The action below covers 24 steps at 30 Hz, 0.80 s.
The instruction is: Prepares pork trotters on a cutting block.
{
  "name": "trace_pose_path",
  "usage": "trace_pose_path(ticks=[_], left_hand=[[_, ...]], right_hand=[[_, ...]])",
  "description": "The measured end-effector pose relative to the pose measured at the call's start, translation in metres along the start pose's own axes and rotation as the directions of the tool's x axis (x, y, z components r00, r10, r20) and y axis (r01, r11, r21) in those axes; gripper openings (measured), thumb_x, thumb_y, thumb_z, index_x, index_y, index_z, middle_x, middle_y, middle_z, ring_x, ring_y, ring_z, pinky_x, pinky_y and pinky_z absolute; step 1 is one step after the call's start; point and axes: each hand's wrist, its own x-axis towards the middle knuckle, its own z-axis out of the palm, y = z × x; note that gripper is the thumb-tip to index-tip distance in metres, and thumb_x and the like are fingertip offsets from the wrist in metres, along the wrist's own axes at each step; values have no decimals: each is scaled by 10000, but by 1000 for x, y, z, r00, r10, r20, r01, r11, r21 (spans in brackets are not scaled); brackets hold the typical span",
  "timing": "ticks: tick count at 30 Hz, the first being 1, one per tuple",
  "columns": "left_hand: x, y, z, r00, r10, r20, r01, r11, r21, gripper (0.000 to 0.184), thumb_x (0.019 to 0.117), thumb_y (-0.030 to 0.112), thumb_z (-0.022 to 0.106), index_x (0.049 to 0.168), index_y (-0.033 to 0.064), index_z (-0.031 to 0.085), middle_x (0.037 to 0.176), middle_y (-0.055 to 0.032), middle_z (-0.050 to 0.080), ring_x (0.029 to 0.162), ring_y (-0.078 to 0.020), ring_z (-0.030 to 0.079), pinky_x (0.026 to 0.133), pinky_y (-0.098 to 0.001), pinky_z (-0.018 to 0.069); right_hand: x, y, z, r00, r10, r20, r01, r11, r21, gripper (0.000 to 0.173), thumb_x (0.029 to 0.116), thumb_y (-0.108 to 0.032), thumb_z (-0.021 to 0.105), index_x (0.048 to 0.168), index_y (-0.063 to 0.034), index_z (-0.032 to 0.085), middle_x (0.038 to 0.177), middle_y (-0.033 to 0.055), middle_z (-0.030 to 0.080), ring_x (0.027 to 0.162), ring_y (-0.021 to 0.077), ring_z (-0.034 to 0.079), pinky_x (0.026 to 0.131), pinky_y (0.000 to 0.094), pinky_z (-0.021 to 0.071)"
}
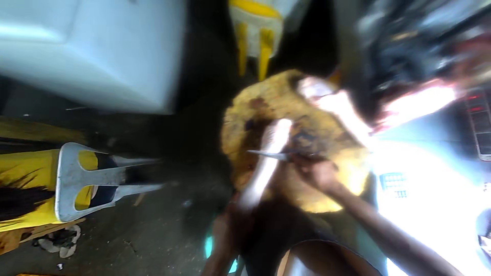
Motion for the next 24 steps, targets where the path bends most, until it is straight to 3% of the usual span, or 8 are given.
trace_pose_path(ticks=[3, 6, 11, 15, 17, 20, 24], left_hand=[[0, 1, 2, 1000, -17, 24, 16, 1000, 19, 677, 817, 420, 790, 1382, 89, 618, 939, -163, 757, 820, -363, 743, 705, -572, 582], [-3, 3, 2, 997, -41, 64, 37, 998, 52, 648, 827, 361, 784, 1390, 90, 610, 968, -175, 753, 849, -381, 738, 728, -586, 575], [-3, 2, 14, 1000, 19, 1, -19, 997, 70, 687, 809, 348, 801, 1409, 79, 601, 981, -187, 755, 836, -394, 741, 712, -587, 578], [-6, 3, 18, 998, 55, 1, -55, 995, 83, 695, 782, 315, 801, 1403, 73, 606, 973, -183, 753, 809, -382, 739, 686, -573, 574], [-8, -1, 19, 998, 63, 10, -63, 995, 83, 704, 787, 316, 802, 1420, 84, 601, 1011, -175, 756, 832, -380, 741, 701, -568, 581], [-6, -2, 15, 991, 36, 126, -47, 995, 83, 723, 840, 361, 773, 1475, 97, 550, 1153, -173, 734, 928, -376, 733, 778, -563, 579], [-1, -4, 16, 977, 46, 207, -70, 991, 111, 664, 862, 407, 726, 1405, 51, 590, 1119, -189, 732, 947, -382, 729, 798, -563, 573]], right_hand=[[-2, -4, 4, 997, 64, -36, -63, 998, 31, 391, 1040, -486, 496, 1334, -334, 703, 1023, 98, 745, 885, 282, 726, 737, 479, 594], [9, 7, 4, 984, 181, -8, -180, 982, 60, 405, 1042, -485, 500, 1343, -299, 697, 1036, 121, 755, 900, 329, 734, 738, 553, 590], [22, 26, 9, 951, 306, -35, -303, 950, 72, 422, 1046, -529, 478, 1383, -351, 658, 1027, 107, 751, 895, 324, 727, 746, 561, 578], [30, 48, -5, 848, 529, 38, -530, 841, 108, 437, 1061, -495, 469, 1419, -304, 632, 1074, 178, 751, 953, 425, 718, 820, 681, 532], [28, 63, -15, 819, 572, 36, -573, 813, 108, 435, 1067, -480, 472, 1435, -298, 618, 1081, 191, 748, 969, 439, 712, 845, 687, 521], [11, 56, -36, 902, 428, 62, -432, 898, 79, 411, 1066, -415, 491, 1429, -277, 627, 1105, 169, 741, 964, 402, 716, 822, 648, 547], [-18, -2, -46, 982, 108, 157, -110, 994, 6, 399, 1044, -447, 490, 1381, -326, 666, 1126, 110, 751, 999, 323, 726, 838, 550, 584]])
